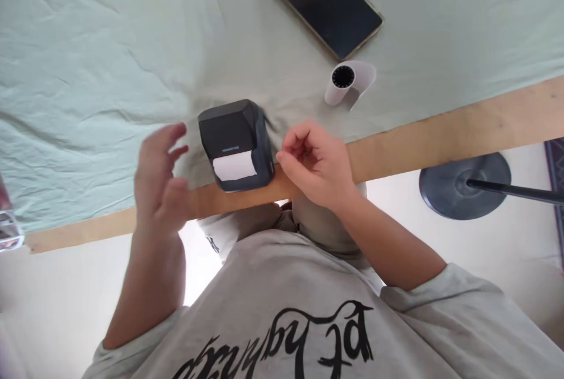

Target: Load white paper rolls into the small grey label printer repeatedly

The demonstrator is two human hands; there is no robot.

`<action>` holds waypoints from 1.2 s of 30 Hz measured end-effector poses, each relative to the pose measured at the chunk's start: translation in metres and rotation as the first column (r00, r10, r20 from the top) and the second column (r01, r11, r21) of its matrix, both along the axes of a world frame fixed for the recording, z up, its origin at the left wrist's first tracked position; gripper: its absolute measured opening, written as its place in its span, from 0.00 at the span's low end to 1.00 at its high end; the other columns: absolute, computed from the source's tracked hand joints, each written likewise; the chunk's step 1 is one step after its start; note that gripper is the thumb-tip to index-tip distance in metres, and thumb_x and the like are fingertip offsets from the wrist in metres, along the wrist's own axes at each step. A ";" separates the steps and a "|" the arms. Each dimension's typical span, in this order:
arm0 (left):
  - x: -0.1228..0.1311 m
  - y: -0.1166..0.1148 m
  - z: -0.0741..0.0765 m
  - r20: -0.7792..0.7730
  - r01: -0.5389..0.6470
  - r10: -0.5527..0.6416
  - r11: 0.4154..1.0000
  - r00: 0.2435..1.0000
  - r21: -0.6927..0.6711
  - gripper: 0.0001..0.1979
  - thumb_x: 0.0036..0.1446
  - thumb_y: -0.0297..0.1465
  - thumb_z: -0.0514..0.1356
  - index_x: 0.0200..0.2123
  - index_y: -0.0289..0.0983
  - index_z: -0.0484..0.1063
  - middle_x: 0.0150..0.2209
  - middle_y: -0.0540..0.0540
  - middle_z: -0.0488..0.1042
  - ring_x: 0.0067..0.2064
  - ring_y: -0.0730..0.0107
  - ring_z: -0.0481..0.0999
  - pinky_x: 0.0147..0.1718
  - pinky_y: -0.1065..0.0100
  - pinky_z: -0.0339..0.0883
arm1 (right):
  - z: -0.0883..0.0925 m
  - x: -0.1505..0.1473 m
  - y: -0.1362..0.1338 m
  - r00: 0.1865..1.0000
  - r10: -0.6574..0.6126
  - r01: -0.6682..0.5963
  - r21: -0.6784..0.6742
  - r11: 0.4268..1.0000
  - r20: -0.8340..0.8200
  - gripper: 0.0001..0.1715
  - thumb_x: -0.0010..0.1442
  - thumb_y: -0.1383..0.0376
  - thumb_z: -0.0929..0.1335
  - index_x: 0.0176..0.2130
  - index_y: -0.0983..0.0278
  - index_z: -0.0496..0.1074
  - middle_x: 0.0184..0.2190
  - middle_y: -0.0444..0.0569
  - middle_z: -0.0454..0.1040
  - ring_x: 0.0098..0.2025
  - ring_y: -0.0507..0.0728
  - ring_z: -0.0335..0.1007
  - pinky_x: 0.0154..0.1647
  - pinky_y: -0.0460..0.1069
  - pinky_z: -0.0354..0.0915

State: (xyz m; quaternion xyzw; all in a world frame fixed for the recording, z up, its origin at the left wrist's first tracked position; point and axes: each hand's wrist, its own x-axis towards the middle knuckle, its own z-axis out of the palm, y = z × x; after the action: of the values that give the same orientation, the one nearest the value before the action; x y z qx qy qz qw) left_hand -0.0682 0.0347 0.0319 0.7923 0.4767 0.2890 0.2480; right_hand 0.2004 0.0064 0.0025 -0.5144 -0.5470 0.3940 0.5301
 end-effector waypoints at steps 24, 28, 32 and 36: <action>0.020 -0.027 -0.036 -0.217 -0.067 0.064 0.998 0.974 -0.004 0.57 0.56 0.63 0.65 0.76 0.35 0.53 0.71 0.28 0.65 0.72 0.38 0.67 0.68 0.45 0.66 | -0.005 -0.009 -0.001 0.910 0.052 -0.055 -0.005 0.998 0.412 0.28 0.67 0.71 0.64 0.64 0.56 0.68 0.62 0.51 0.78 0.62 0.59 0.78 0.60 0.55 0.78; 0.020 -0.026 -0.035 -0.185 -0.080 0.080 0.997 0.979 0.006 0.54 0.56 0.61 0.67 0.75 0.38 0.57 0.71 0.32 0.66 0.71 0.43 0.69 0.68 0.50 0.67 | -0.004 -0.011 -0.001 0.832 0.068 -0.106 0.038 0.994 0.550 0.37 0.63 0.74 0.63 0.68 0.57 0.64 0.63 0.51 0.78 0.64 0.60 0.77 0.63 0.58 0.78; 0.020 -0.023 -0.033 -0.155 -0.092 0.085 0.995 0.984 -0.039 0.53 0.54 0.60 0.70 0.74 0.39 0.61 0.71 0.33 0.66 0.70 0.42 0.69 0.69 0.49 0.66 | -0.004 -0.009 -0.003 0.803 0.092 -0.140 0.036 0.990 0.589 0.40 0.62 0.74 0.64 0.71 0.57 0.60 0.63 0.53 0.78 0.62 0.63 0.78 0.58 0.59 0.80; 0.018 -0.023 -0.032 -0.131 -0.068 0.060 0.996 0.989 -0.058 0.52 0.54 0.58 0.71 0.73 0.39 0.61 0.72 0.31 0.64 0.71 0.39 0.68 0.69 0.46 0.65 | -0.005 -0.007 -0.005 0.802 0.090 -0.122 0.013 0.993 0.590 0.38 0.64 0.71 0.65 0.70 0.57 0.61 0.62 0.54 0.79 0.60 0.65 0.80 0.55 0.61 0.80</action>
State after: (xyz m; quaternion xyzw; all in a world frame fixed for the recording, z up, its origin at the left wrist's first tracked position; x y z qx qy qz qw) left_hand -0.0505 0.0120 -0.0001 0.7855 0.5259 0.2298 0.2316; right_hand 0.1937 0.0017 -0.0024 -0.5662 -0.7218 0.2305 0.3245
